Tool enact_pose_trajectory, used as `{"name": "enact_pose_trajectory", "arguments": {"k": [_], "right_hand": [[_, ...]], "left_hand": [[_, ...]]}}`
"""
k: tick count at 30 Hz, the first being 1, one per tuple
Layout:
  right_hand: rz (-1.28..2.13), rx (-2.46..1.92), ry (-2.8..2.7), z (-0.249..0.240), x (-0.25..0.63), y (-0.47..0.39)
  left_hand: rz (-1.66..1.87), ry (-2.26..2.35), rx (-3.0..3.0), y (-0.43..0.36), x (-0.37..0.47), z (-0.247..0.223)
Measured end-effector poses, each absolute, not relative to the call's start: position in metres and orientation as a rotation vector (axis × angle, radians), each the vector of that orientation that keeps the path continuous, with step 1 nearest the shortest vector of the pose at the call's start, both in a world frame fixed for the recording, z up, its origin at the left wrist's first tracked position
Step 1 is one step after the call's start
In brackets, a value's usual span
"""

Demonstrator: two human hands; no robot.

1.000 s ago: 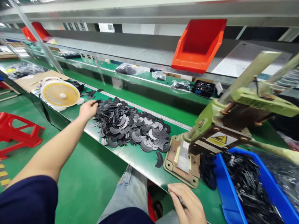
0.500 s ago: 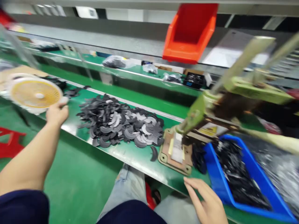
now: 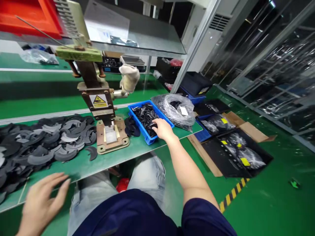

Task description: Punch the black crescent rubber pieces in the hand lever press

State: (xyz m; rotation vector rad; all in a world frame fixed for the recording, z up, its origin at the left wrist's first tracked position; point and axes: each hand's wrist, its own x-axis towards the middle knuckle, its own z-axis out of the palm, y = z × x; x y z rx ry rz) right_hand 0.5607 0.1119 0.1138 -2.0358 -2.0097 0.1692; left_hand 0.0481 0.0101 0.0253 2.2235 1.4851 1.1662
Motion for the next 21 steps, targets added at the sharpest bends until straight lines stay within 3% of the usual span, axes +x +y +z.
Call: {"name": "enact_pose_trajectory", "arguments": {"k": [4,10,21], "right_hand": [[0.311,-2.215,-2.165,0.110,0.570,0.145],[0.364,-2.249,-2.211,0.107,0.566,0.157],[0.213,-1.727,-1.862,0.131,0.533,0.093]], "left_hand": [[1.115,1.165,2.436,0.005,0.102,-0.002],[0.987,0.950,2.483,0.014,0.153,0.017],[1.187,0.856,2.271,0.063,0.202,0.068]]}}
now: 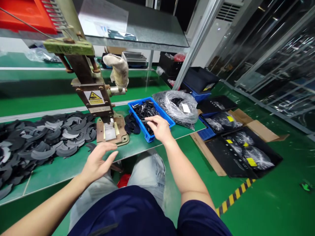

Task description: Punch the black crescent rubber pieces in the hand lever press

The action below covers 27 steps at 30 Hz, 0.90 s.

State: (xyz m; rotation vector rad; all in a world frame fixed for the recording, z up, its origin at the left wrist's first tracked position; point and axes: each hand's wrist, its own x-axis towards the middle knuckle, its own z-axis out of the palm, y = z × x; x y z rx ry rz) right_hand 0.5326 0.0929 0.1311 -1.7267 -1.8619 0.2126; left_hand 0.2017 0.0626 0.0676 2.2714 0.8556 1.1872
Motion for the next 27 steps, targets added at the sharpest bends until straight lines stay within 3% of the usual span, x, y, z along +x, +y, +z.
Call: {"name": "enact_pose_trajectory", "arguments": {"k": [6,11,27], "right_hand": [[0.757,-1.244,-1.617,0.111,0.459,0.049],[1.056,-1.193,-1.605,0.102,0.431,0.041],[1.033,-0.977,-1.804,0.097,0.410,0.035]], "left_hand": [[1.265,0.896,2.141,0.076,0.219,0.085],[1.288,0.843,2.097,0.069,0.211,0.083],[1.331,0.791,2.055,0.041,0.178,0.082]]}}
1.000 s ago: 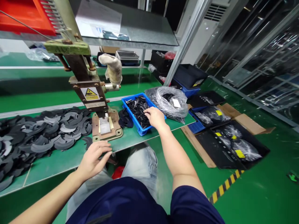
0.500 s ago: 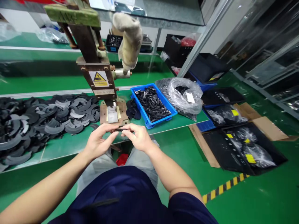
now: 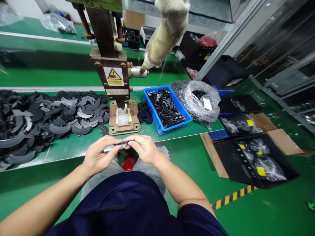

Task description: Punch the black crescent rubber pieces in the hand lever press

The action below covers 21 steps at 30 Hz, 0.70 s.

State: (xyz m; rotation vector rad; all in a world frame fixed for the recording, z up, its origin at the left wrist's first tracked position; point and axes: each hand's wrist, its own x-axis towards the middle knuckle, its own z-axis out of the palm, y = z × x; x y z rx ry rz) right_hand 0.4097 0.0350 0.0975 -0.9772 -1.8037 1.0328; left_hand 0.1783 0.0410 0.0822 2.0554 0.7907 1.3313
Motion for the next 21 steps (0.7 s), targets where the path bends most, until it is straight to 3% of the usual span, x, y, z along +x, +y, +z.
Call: {"name": "enact_pose_trajectory", "arguments": {"k": [14,18,21], "right_hand": [[0.929,-1.078,-1.917,0.094,0.407,0.042],[0.684,-1.181,-1.800,0.119,0.429,0.068],[0.364,-1.043,-1.684,0.165,0.448,0.099]], "left_hand": [[1.279,0.803,2.239,0.056,0.162,0.078],[1.257,1.107,2.266,0.106,0.145,0.068],[1.151,1.297,2.335,0.152,0.139,0.059]]}}
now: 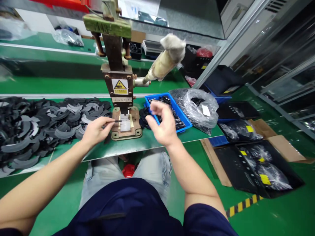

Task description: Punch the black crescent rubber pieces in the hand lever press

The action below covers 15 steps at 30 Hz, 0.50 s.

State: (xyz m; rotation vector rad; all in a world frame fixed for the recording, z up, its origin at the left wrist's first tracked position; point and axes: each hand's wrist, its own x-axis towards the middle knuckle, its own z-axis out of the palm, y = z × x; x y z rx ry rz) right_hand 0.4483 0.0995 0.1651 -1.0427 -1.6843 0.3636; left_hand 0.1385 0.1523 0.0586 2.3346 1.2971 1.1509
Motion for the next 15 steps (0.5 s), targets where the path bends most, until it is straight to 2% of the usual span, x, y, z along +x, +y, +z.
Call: {"name": "enact_pose_trajectory", "arguments": {"k": [3,7,10,15], "right_hand": [[0.092,-0.809,-1.686,0.226,0.452,0.123],[0.096,-0.671,-1.721,0.280,0.434,0.132],[0.187,-0.628,-1.654,0.279,0.422,0.129],[0.219,-0.577,-1.685,0.228,0.423,0.111]], "left_hand": [[0.963,1.353,2.475,0.185,0.142,0.051],[0.773,1.321,2.603,0.199,0.153,0.050],[0.703,1.254,2.667,0.198,0.159,0.053],[0.690,1.250,2.698,0.195,0.161,0.055]]}}
